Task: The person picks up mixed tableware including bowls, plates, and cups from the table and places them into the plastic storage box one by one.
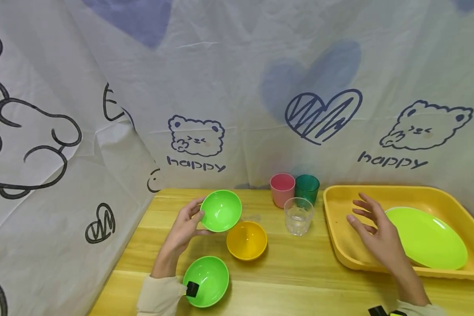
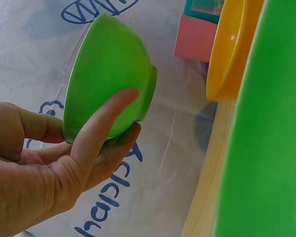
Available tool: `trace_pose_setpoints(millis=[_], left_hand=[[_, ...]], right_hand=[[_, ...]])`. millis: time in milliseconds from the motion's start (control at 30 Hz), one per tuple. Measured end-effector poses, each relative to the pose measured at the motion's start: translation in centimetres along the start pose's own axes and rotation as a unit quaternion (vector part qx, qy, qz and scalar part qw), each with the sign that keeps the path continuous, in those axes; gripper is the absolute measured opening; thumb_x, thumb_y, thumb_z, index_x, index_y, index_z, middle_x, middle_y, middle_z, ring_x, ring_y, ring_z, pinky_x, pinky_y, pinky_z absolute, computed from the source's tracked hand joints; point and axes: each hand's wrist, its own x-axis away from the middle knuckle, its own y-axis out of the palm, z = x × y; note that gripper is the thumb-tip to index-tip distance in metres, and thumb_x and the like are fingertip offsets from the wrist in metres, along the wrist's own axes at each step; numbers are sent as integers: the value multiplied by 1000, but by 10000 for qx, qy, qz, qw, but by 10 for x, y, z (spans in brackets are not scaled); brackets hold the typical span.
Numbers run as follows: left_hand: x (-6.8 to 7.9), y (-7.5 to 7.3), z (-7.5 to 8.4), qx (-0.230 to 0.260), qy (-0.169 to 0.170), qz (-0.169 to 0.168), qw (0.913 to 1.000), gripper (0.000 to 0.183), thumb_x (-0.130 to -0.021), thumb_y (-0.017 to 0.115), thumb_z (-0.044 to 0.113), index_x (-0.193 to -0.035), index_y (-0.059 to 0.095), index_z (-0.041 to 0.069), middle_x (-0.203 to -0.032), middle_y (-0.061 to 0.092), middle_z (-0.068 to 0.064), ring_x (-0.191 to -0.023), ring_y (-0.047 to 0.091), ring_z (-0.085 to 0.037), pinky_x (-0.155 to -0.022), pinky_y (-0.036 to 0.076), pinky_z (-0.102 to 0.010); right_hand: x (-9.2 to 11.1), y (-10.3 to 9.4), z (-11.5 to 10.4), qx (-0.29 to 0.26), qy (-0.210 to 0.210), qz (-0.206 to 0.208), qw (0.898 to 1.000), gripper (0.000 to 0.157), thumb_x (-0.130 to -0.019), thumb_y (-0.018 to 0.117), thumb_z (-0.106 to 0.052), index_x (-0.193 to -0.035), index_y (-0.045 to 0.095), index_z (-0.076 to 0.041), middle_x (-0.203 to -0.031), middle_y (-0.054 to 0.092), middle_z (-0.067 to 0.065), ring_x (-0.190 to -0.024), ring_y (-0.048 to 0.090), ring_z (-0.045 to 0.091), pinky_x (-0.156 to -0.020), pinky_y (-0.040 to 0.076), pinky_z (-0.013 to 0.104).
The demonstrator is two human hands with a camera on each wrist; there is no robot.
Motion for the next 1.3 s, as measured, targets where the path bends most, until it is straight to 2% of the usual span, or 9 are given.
trace_pose_setpoints(millis=[233, 433, 500, 633, 700, 867, 1033, 1233, 1300], left_hand=[[-3, 11, 2, 79, 71, -53, 9999, 46, -107, 38, -1, -153, 40, 0, -147, 45, -30, -114, 62, -42, -76, 63, -49], [-5, 17, 5, 21, 160, -127, 9998, 45, -107, 40, -1, -152, 42, -1, -146, 47, -30, -109, 65, -38, -75, 63, -51], [-6, 19, 6, 8, 165, -162, 9997, 45, -107, 40, -1, -151, 43, -1, -146, 48, -29, -107, 66, -37, -75, 63, -51], [-8, 24, 6, 56, 178, -199, 9996, 45, -107, 40, -1, -151, 44, -1, -146, 47, -29, -106, 66, -36, -74, 63, -50], [-8, 28, 7, 95, 198, -200, 9996, 45, -107, 40, -1, -151, 44, -1, -146, 47, -28, -105, 67, -36, -73, 63, -49], [-10, 36, 7, 162, 196, -283, 9993, 45, -107, 40, -1, -152, 44, 0, -147, 47, -28, -105, 66, -37, -72, 63, -48], [-11, 44, 5, 182, 186, -441, 9987, 45, -107, 41, 0, -152, 43, 0, -150, 45, -27, -108, 65, -37, -73, 63, -49], [-10, 50, 5, 158, 159, -469, 9986, 45, -107, 40, 0, -152, 43, 0, -149, 45, -28, -105, 66, -33, -73, 63, -48], [-10, 52, 5, 146, 147, -497, 9985, 46, -107, 40, 0, -153, 42, 0, -149, 45, -28, -105, 67, -33, -73, 63, -48]], right_hand=[[-2, 8, -12, -90, 57, -98, 9999, 67, -102, 66, -25, -161, 33, -21, -145, 54, 16, -118, 54, 0, -86, 43, 3], [-6, 11, -19, -93, -21, -98, 9999, 66, -103, 65, -25, -161, 34, -19, -145, 54, 17, -122, 58, 24, -87, 43, 3], [-7, 11, -20, -77, -44, -84, 9999, 65, -103, 65, -25, -160, 35, -19, -145, 55, 17, -122, 58, 23, -87, 43, 3], [-7, 12, -22, -77, -42, -41, 10000, 65, -103, 65, -24, -160, 35, -17, -145, 55, 16, -120, 58, 12, -87, 43, 2], [-8, 14, -24, -155, -44, -50, 9999, 65, -103, 66, -23, -160, 35, -17, -145, 55, 17, -121, 58, 15, -87, 44, 3], [-10, 23, -30, -373, -51, -225, 9990, 65, -103, 65, -22, -160, 34, -18, -146, 54, 17, -124, 57, 33, -87, 43, 3], [-10, 33, -33, -423, -8, -375, 9984, 65, -103, 65, -24, -160, 34, -18, -147, 53, 17, -126, 57, 34, -88, 43, 4], [-13, 42, -38, -467, 106, -515, 9975, 65, -104, 63, -30, -160, 34, -17, -148, 53, 17, -128, 56, 36, -89, 43, 5], [-14, 46, -40, -491, 82, -572, 9971, 64, -104, 63, -30, -160, 34, -17, -147, 53, 16, -128, 56, 36, -93, 51, 16]])
